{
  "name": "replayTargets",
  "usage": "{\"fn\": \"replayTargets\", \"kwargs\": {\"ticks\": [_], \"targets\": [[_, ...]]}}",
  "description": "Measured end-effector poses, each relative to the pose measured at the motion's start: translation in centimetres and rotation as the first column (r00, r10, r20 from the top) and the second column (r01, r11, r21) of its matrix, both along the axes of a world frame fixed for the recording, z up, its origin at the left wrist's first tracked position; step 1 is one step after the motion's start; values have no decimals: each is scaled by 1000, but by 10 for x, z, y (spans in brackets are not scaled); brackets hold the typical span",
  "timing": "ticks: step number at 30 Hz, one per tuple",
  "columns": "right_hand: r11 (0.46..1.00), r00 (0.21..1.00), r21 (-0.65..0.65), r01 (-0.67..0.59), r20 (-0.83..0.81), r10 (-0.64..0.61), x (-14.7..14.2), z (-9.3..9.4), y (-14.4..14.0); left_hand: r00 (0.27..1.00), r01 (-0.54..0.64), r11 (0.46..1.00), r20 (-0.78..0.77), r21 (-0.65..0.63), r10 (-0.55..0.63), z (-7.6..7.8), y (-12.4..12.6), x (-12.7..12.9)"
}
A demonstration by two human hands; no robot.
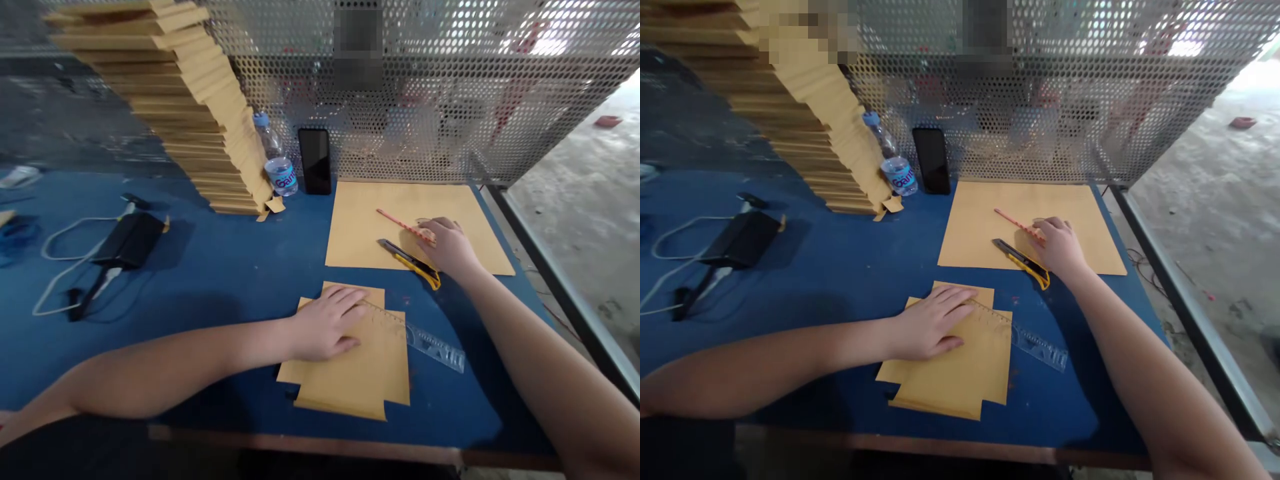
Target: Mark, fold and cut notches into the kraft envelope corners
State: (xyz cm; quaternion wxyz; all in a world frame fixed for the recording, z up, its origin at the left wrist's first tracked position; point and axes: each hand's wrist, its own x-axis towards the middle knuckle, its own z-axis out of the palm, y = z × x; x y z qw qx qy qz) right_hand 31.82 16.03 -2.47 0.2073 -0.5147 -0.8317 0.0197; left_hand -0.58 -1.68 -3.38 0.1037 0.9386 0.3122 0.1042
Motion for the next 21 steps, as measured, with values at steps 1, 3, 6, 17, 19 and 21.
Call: {"fn": "replayTargets", "kwargs": {"ticks": [1,3,6,17,19,21], "targets": [[1000,1000,12,-6,-9,6,1,-1,3,1000,10,1000,17,-8,-10,-3,0,-3],[999,1000,29,-16,-19,16,0,0,7,998,34,999,53,-17,-33,-7,1,-8],[999,999,34,-34,-9,34,-5,8,1,990,65,998,129,10,-65,-10,3,-9],[951,965,-206,-232,75,252,-44,30,-33,963,-64,993,266,97,36,-12,13,-4],[961,974,-196,-194,76,212,-55,32,-16,965,-64,992,260,104,35,-11,14,-4],[970,980,-184,-161,87,179,-68,32,1,966,-57,992,256,111,27,-9,13,-6]]}}
